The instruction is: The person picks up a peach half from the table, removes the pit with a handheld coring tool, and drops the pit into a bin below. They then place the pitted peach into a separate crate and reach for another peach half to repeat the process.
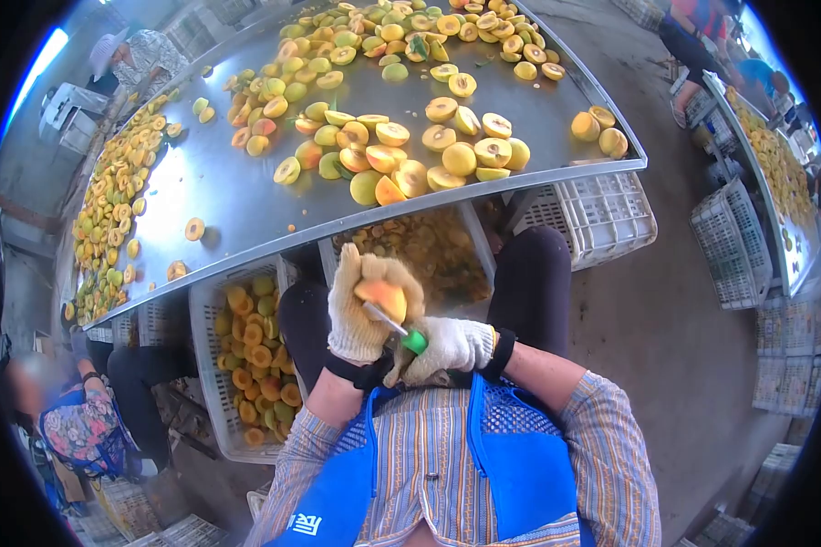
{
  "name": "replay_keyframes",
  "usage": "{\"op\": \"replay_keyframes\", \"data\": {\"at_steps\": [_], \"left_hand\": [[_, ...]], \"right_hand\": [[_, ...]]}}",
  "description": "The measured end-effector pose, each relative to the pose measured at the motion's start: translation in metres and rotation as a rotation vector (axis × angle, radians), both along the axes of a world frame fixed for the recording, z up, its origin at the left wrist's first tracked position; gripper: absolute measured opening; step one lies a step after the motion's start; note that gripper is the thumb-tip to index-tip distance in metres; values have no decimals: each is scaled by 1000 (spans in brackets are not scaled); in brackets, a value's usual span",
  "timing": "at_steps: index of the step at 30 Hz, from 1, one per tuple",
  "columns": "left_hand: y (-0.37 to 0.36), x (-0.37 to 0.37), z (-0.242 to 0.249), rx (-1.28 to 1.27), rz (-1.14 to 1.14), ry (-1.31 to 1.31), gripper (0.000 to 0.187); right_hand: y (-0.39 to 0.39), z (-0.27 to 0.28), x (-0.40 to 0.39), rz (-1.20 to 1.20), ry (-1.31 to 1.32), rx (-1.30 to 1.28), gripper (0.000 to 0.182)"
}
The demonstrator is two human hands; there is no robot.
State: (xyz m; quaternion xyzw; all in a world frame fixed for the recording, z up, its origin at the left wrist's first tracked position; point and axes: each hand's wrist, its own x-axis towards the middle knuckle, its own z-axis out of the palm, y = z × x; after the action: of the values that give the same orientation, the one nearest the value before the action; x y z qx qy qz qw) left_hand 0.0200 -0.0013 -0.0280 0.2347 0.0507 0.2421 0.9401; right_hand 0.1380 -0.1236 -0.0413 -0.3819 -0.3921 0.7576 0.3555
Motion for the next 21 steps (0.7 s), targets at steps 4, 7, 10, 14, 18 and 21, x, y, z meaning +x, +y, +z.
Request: {"op": "replay_keyframes", "data": {"at_steps": [4, 7, 10, 14, 18, 21], "left_hand": [[21, -7, -17, -274, 407, 300, 42], [50, -62, -12, -20, 675, 414, 37], [77, -134, -11, 661, 981, 1238, 24], [101, -106, 7, 1926, 1228, 1573, 46], [125, 7, 15, 2023, 524, 1182, 42], [146, 70, 8, 2048, -29, 1331, 42]], "right_hand": [[5, 30, 12, -105, -162, -98, 31], [20, 6, 32, -103, -1051, -62, 40], [12, -3, 46, -272, -966, -191, 47], [19, -2, 49, -210, -941, -250, 50], [17, -11, 45, -146, -990, -122, 45], [19, -8, 47, -153, -859, -195, 43]]}}
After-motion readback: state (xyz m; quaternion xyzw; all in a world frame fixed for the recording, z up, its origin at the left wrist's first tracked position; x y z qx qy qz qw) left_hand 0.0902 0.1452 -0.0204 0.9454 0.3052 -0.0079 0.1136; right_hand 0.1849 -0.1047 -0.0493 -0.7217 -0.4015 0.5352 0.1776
